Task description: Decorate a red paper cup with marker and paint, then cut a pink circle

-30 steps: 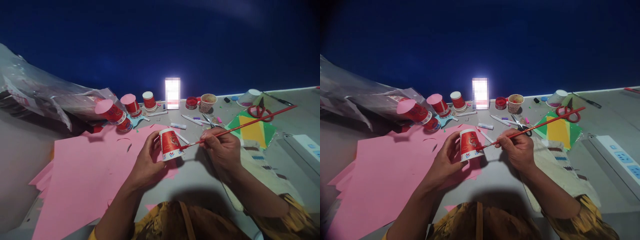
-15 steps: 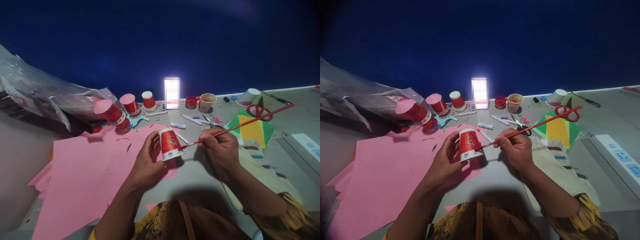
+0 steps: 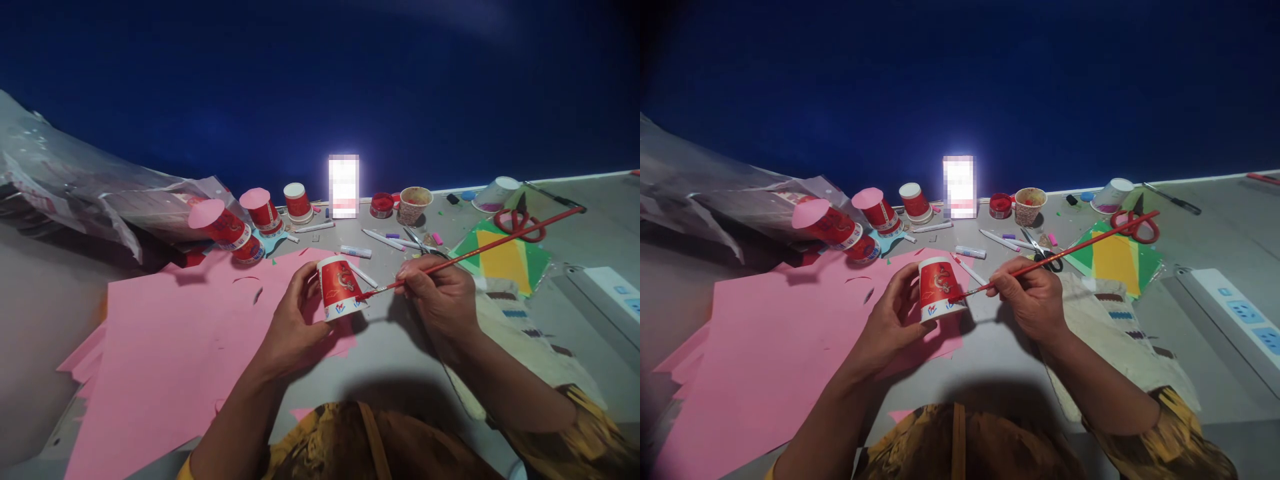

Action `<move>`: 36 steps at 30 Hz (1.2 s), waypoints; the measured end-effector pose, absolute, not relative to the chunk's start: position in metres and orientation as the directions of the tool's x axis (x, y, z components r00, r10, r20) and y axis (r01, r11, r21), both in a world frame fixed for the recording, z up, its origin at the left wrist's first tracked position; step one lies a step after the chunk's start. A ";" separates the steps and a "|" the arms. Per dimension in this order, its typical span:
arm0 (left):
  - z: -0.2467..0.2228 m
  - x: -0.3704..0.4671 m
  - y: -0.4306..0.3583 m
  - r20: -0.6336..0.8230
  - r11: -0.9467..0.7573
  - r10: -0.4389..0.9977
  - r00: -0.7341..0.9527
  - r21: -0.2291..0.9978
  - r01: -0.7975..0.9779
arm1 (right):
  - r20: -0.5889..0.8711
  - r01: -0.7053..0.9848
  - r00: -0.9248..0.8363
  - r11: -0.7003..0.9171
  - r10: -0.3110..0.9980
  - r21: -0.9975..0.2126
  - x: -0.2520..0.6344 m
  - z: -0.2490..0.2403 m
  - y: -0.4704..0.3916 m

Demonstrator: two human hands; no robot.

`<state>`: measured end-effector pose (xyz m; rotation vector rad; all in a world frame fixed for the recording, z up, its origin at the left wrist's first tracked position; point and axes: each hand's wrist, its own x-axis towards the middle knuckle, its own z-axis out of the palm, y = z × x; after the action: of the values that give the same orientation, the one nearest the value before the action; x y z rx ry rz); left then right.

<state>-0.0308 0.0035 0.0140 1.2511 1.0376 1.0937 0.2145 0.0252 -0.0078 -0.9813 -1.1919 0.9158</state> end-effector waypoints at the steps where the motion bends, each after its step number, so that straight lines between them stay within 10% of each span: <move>1: 0.013 -0.031 0.003 0.001 0.009 0.983 0.183 0.999 -0.050 | 0.308 -0.050 0.144 0.317 0.940 -0.947 0.214 -0.007 0.025; 36: 0.014 -0.029 0.003 -0.015 0.018 0.983 0.181 1.000 -0.013 | 0.359 -0.105 0.132 0.373 0.924 -0.922 0.216 -0.007 0.027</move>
<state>-0.0289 0.0032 0.0140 1.2671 1.0716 1.0690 0.2156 0.0269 -0.0074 -0.8915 -1.1921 0.9129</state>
